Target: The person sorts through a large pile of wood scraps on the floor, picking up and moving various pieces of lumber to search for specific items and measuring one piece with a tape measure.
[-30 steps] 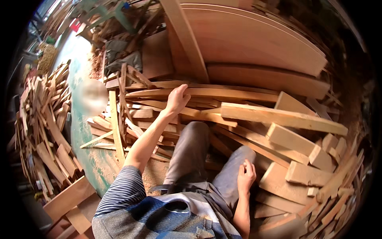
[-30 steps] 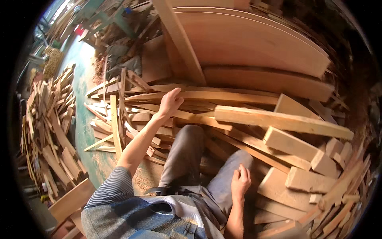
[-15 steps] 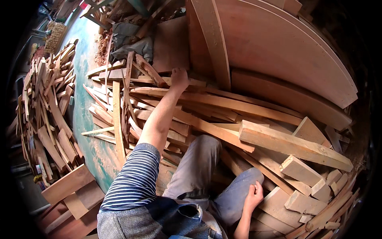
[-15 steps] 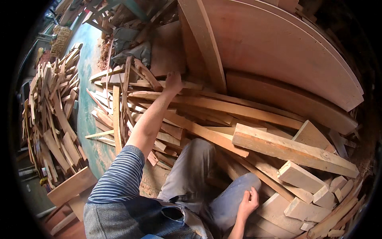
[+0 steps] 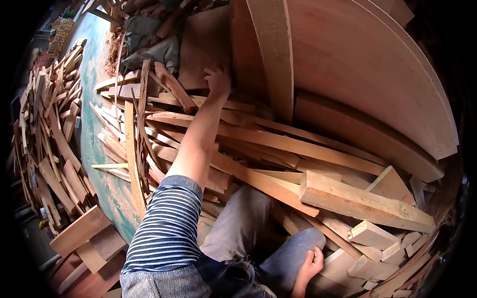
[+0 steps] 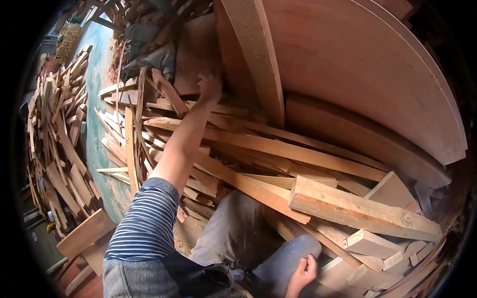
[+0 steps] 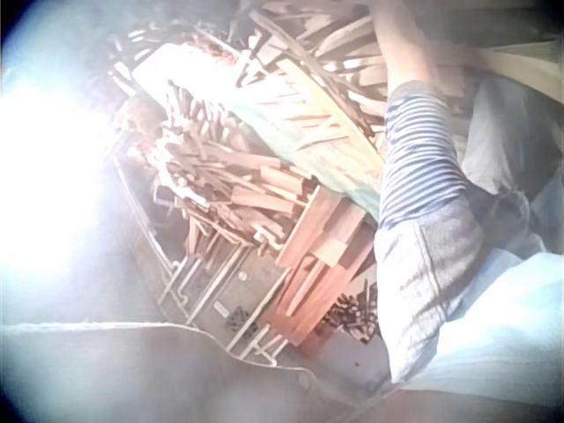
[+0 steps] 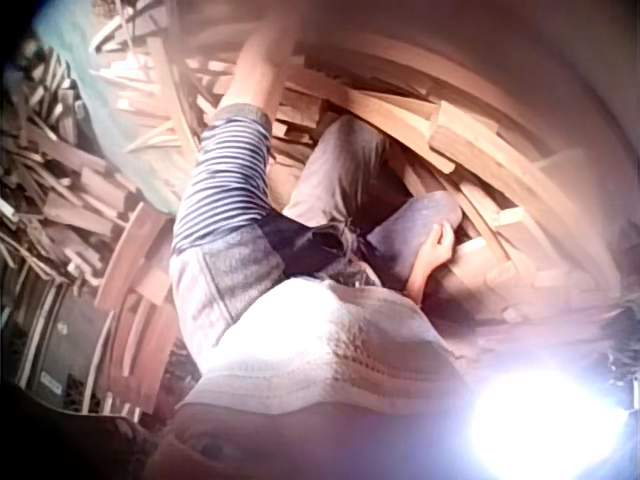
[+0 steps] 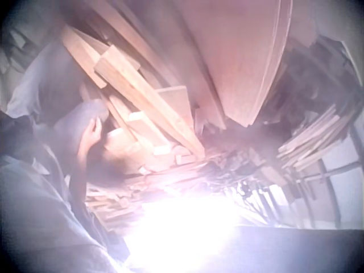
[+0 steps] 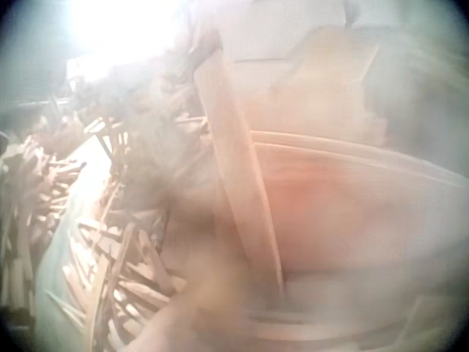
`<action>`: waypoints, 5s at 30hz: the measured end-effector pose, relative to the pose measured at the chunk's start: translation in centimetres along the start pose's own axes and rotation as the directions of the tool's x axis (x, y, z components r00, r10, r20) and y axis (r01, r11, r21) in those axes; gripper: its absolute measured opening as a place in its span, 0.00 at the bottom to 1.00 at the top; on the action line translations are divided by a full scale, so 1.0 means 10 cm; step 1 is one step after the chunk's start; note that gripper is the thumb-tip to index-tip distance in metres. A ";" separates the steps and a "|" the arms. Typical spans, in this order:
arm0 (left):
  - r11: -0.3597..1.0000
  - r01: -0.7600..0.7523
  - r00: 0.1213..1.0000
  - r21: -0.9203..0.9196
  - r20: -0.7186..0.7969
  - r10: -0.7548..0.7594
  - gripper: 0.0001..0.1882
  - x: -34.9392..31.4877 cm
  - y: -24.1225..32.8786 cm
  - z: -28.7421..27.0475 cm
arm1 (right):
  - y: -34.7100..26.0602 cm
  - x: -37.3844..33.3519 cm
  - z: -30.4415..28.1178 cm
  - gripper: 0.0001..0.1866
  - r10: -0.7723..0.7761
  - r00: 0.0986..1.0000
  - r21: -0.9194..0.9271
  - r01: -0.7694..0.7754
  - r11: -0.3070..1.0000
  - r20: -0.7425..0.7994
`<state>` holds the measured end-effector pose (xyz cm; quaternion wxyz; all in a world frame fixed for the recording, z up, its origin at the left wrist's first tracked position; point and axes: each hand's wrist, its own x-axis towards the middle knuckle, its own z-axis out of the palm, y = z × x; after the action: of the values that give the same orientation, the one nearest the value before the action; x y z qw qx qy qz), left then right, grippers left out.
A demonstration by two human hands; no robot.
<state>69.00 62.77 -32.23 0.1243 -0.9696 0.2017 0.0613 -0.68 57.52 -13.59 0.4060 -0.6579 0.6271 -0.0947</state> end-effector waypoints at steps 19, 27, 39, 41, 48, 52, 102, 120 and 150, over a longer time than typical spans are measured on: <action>0.866 0.042 0.950 -0.498 -0.248 -0.189 0.24 0.21 -2.25 -1.04 | 0.09 0.06 0.01 0.13 -0.202 0.977 0.024 0.204 0.979 -0.075; -0.182 0.415 0.864 -0.891 0.449 -0.229 0.16 -1.33 -2.20 -1.75 | 0.07 0.06 -0.15 0.14 -0.175 0.983 0.128 0.181 0.975 -0.056; -0.340 0.328 0.933 -0.881 0.246 0.263 0.31 -5.08 -1.52 -2.37 | -0.50 -0.29 -0.07 0.32 -0.235 0.828 0.626 -0.168 0.761 0.509; -0.349 0.342 0.912 -0.873 0.219 0.346 0.31 -5.36 -1.26 -2.43 | -0.48 -0.37 0.15 0.34 -0.280 0.798 0.720 -0.254 0.646 0.534; -0.289 0.382 0.752 -0.878 0.113 0.649 0.34 -5.76 -0.27 -2.67 | -0.48 -0.95 -0.63 0.29 -0.301 0.870 0.912 -0.318 0.260 0.390; -0.173 0.394 0.609 -0.903 0.115 0.785 0.37 -5.98 0.25 -2.78 | -0.14 -1.26 -1.44 0.26 -0.161 0.976 0.962 -0.101 0.254 0.145; 0.766 -0.303 0.909 -0.567 0.070 0.412 0.26 -1.93 1.31 -0.96 | 0.24 0.15 -0.24 0.09 -0.308 0.948 -0.148 0.293 0.944 -0.085; 0.849 -0.228 0.681 -0.476 0.546 0.489 0.42 -1.51 1.42 -1.25 | 0.16 0.20 -0.23 0.08 -0.269 0.958 -0.138 0.255 0.957 -0.095; 0.609 -0.793 0.598 0.016 0.214 0.773 0.24 -2.56 1.29 -4.41 | 0.41 0.15 -0.23 0.09 -0.332 0.924 -0.040 0.331 0.943 -0.191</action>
<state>43.46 49.22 11.75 0.1557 -0.7641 0.5971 0.1882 -4.92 55.71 -15.36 0.3185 -0.7434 0.5440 -0.2236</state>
